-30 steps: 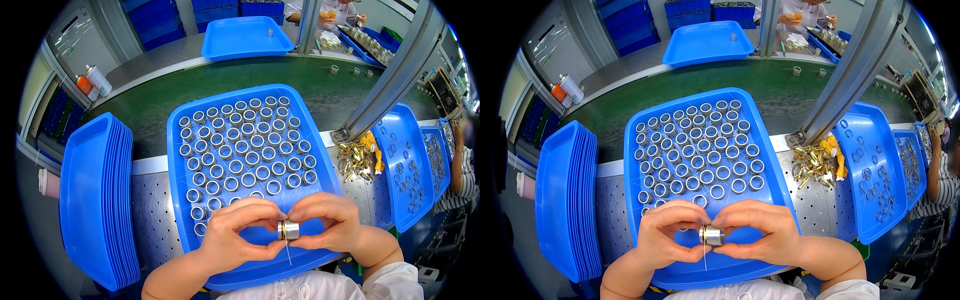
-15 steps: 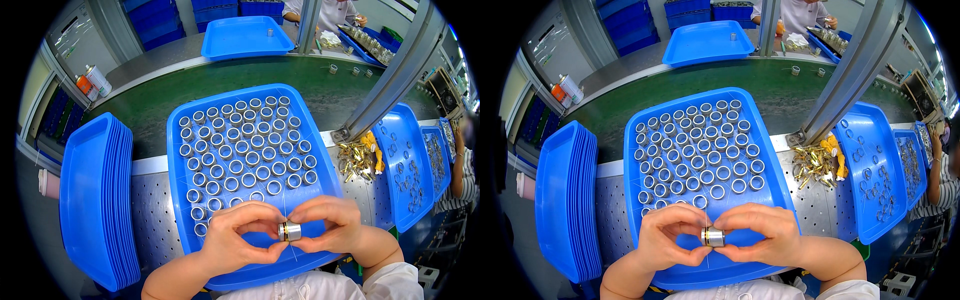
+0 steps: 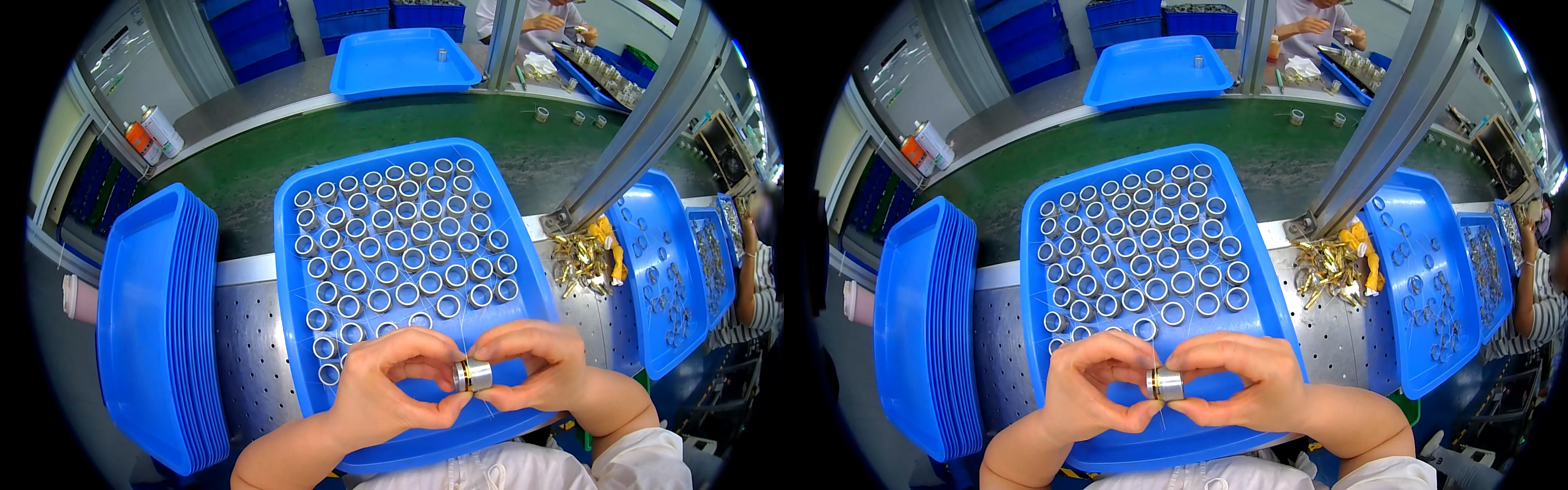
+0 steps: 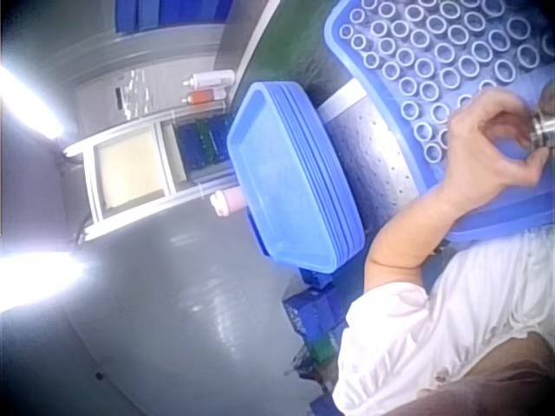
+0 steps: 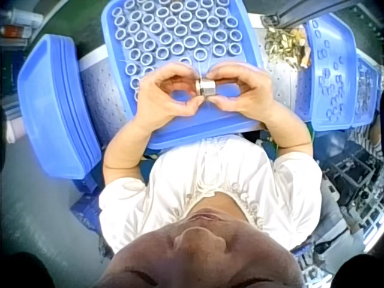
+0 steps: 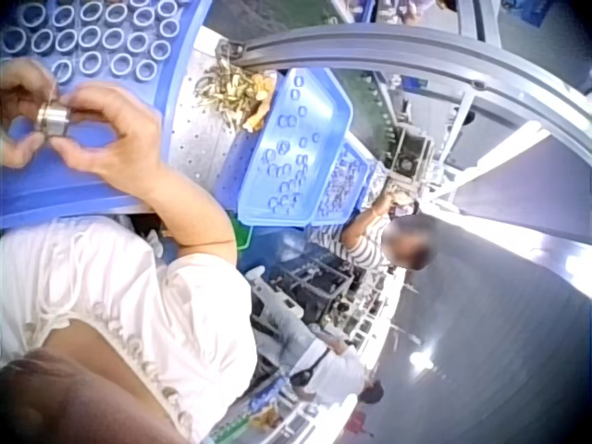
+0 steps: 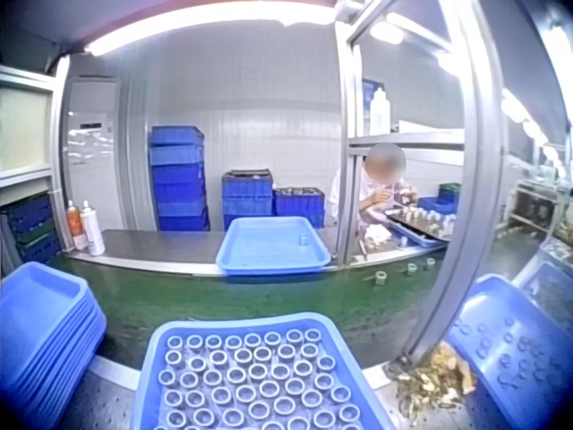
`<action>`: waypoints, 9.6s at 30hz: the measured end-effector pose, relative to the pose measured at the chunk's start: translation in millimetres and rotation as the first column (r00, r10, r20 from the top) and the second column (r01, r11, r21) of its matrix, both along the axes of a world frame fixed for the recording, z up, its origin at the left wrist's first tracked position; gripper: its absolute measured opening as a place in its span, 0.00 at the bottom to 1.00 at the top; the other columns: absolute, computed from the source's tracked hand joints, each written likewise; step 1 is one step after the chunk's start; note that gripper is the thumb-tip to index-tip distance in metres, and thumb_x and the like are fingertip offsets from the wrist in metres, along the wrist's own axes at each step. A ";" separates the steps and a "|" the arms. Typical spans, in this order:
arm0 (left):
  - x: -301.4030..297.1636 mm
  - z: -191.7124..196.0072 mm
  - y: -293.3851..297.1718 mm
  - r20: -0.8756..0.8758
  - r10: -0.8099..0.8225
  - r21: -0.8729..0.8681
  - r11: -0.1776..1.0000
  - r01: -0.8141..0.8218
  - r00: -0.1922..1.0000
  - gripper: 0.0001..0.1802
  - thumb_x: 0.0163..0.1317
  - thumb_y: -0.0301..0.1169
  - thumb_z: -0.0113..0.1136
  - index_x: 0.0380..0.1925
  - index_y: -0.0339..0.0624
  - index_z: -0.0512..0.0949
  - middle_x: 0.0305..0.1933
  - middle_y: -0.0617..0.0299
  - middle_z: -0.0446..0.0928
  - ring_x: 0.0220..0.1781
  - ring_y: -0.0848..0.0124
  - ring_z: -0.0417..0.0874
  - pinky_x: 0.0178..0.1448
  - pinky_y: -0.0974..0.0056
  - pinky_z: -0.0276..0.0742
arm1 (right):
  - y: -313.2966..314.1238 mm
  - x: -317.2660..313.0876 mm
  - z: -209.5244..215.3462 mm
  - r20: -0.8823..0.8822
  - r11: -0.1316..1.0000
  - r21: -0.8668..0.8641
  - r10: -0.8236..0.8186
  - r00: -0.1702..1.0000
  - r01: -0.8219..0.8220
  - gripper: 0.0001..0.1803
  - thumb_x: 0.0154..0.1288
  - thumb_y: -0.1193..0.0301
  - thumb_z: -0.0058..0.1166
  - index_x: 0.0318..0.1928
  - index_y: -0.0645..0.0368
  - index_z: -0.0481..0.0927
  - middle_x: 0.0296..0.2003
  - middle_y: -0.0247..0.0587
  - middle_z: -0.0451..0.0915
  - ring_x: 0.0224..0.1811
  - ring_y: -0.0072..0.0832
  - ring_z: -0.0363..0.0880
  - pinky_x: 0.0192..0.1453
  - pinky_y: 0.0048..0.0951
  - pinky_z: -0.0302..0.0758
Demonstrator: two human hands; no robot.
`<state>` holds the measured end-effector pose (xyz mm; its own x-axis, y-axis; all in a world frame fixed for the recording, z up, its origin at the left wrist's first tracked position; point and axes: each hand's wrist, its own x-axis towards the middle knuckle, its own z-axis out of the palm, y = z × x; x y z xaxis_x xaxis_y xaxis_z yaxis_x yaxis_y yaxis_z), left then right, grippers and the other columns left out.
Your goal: The person repeatedly picks up small cylindrical metal components from a blue tray and wraps a thin wire around their circumference. The person handles the components one at a time, rotating them to ensure the wire is applied evenly before placing them back into the tray.
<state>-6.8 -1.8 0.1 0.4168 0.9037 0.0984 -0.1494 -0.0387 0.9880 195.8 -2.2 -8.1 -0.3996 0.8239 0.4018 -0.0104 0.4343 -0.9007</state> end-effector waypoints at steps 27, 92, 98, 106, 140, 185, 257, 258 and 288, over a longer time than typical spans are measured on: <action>2.8 -0.3 1.8 -0.265 0.311 0.547 0.828 -0.123 0.913 0.11 0.37 0.19 0.67 0.25 0.38 0.79 0.30 0.61 0.78 0.24 0.75 0.80 0.26 0.74 0.76 | -2.0 -6.4 3.7 0.142 0.896 0.386 -0.292 0.946 0.218 0.18 0.37 0.74 0.73 0.32 0.62 0.79 0.28 0.43 0.81 0.27 0.30 0.82 0.29 0.24 0.79; 1.0 -2.5 4.7 -0.220 0.239 0.331 0.930 -0.158 0.946 0.10 0.39 0.16 0.65 0.25 0.37 0.79 0.31 0.59 0.78 0.27 0.75 0.81 0.31 0.73 0.78 | -1.1 -8.1 1.6 0.203 0.907 0.396 -0.240 0.949 0.145 0.22 0.42 0.82 0.66 0.43 0.59 0.80 0.39 0.43 0.78 0.34 0.30 0.80 0.37 0.25 0.79; 0.9 1.5 0.4 -0.267 0.360 0.549 0.819 -0.166 0.894 0.11 0.36 0.18 0.65 0.24 0.38 0.78 0.30 0.61 0.78 0.25 0.74 0.80 0.27 0.73 0.75 | -10.1 -13.4 -0.3 0.017 0.975 0.020 -0.223 0.975 0.223 0.21 0.41 0.80 0.68 0.41 0.61 0.80 0.39 0.45 0.78 0.35 0.29 0.80 0.34 0.23 0.78; 4.6 -1.4 4.9 -0.208 0.298 0.468 0.867 -0.173 0.932 0.11 0.38 0.16 0.66 0.26 0.37 0.79 0.31 0.60 0.79 0.25 0.76 0.80 0.28 0.74 0.76 | -1.2 -8.3 1.6 0.165 0.933 0.313 -0.236 0.958 0.176 0.20 0.42 0.80 0.68 0.41 0.61 0.80 0.38 0.43 0.78 0.36 0.30 0.80 0.36 0.25 0.78; 3.6 -2.3 3.3 -0.211 0.320 0.541 0.825 -0.162 0.924 0.11 0.37 0.17 0.65 0.25 0.38 0.79 0.30 0.60 0.79 0.26 0.73 0.80 0.28 0.73 0.75 | -5.5 -11.4 7.8 0.110 0.947 0.233 -0.250 0.962 0.220 0.20 0.41 0.81 0.68 0.40 0.60 0.80 0.38 0.43 0.78 0.33 0.31 0.80 0.33 0.24 0.79; 2.2 -2.0 5.4 -0.172 0.214 0.282 0.946 -0.160 0.961 0.10 0.42 0.15 0.64 0.28 0.35 0.80 0.33 0.57 0.79 0.29 0.75 0.81 0.34 0.73 0.79 | 1.6 -8.7 0.7 0.174 0.856 0.487 -0.291 0.941 0.175 0.19 0.43 0.82 0.64 0.41 0.58 0.82 0.38 0.42 0.78 0.33 0.32 0.79 0.34 0.25 0.78; 4.6 -3.0 1.9 -0.198 0.418 0.659 0.726 -0.195 0.886 0.11 0.35 0.19 0.66 0.24 0.39 0.78 0.30 0.63 0.78 0.24 0.73 0.79 0.25 0.73 0.74 | -5.0 -10.1 1.1 0.096 0.954 0.220 -0.228 0.969 0.203 0.23 0.40 0.81 0.69 0.42 0.64 0.79 0.37 0.45 0.80 0.35 0.33 0.81 0.36 0.25 0.79; 4.9 -3.3 2.2 -0.199 0.413 0.660 0.727 -0.190 0.889 0.12 0.35 0.19 0.66 0.24 0.39 0.78 0.30 0.63 0.78 0.24 0.74 0.79 0.25 0.73 0.74 | -4.3 -10.1 1.4 0.110 0.945 0.254 -0.240 0.965 0.206 0.23 0.40 0.81 0.69 0.42 0.64 0.79 0.37 0.45 0.79 0.35 0.32 0.81 0.36 0.25 0.79; 4.8 -1.8 3.1 -0.193 0.302 0.395 0.895 -0.208 0.933 0.11 0.39 0.16 0.65 0.27 0.37 0.80 0.33 0.59 0.79 0.26 0.74 0.81 0.31 0.73 0.77 | -0.6 -9.4 3.5 0.193 0.874 0.451 -0.290 0.937 0.177 0.22 0.42 0.84 0.65 0.42 0.59 0.81 0.39 0.42 0.77 0.36 0.29 0.79 0.35 0.23 0.78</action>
